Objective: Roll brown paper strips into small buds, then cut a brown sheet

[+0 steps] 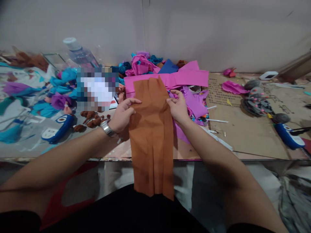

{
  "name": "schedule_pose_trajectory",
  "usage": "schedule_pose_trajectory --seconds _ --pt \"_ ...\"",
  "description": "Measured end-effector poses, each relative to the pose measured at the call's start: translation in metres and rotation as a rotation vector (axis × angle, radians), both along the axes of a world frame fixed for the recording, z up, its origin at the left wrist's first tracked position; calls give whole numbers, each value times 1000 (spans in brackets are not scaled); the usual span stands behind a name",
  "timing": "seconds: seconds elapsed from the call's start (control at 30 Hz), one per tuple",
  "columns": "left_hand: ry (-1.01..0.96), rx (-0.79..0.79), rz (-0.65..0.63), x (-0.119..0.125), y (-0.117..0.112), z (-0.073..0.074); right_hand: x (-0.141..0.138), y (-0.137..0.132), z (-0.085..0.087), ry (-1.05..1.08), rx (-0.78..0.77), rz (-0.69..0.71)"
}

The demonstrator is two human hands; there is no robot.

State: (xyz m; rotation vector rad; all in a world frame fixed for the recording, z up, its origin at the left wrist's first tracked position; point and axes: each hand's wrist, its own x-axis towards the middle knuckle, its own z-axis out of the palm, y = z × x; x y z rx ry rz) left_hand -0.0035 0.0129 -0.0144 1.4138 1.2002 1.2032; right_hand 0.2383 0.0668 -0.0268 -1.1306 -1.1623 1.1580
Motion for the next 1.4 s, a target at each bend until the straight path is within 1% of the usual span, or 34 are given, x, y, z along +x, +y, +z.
schedule_pose_trajectory --seconds 0.07,0.2,0.27,0.37,0.47,0.63,0.8,0.93,1.0,1.1,1.23,1.33,1.4 --pt "-14 -15 14 0 2 -1 0 -1 0 -26 6 58" --pt "22 88 62 1 4 -4 -1 -5 4 -137 65 156" --pt "-10 82 42 1 5 -5 -2 -7 5 -144 35 202" --pt "-70 38 -23 0 6 -6 -4 -10 7 -110 -54 260" --pt "-64 36 -34 -2 9 -10 -4 -12 10 -64 -22 257" --pt "-12 130 8 -7 15 -16 -4 -12 12 -41 56 264" --pt "13 138 34 -7 14 -15 -2 -9 10 -53 69 251" --pt "-17 149 -50 -5 13 -17 1 -4 6 -57 71 253" --pt "-50 130 -95 -3 12 -18 3 -2 4 -49 83 250" --pt "-79 82 -105 -2 12 -20 4 -1 3 -27 92 235" --pt "-90 77 -43 -5 15 -20 5 -1 2 -39 64 228" --pt "-118 95 -45 -9 21 -22 6 0 0 -80 -19 231" --pt "-88 123 -36 -10 24 -25 6 1 -2 -58 -79 245"
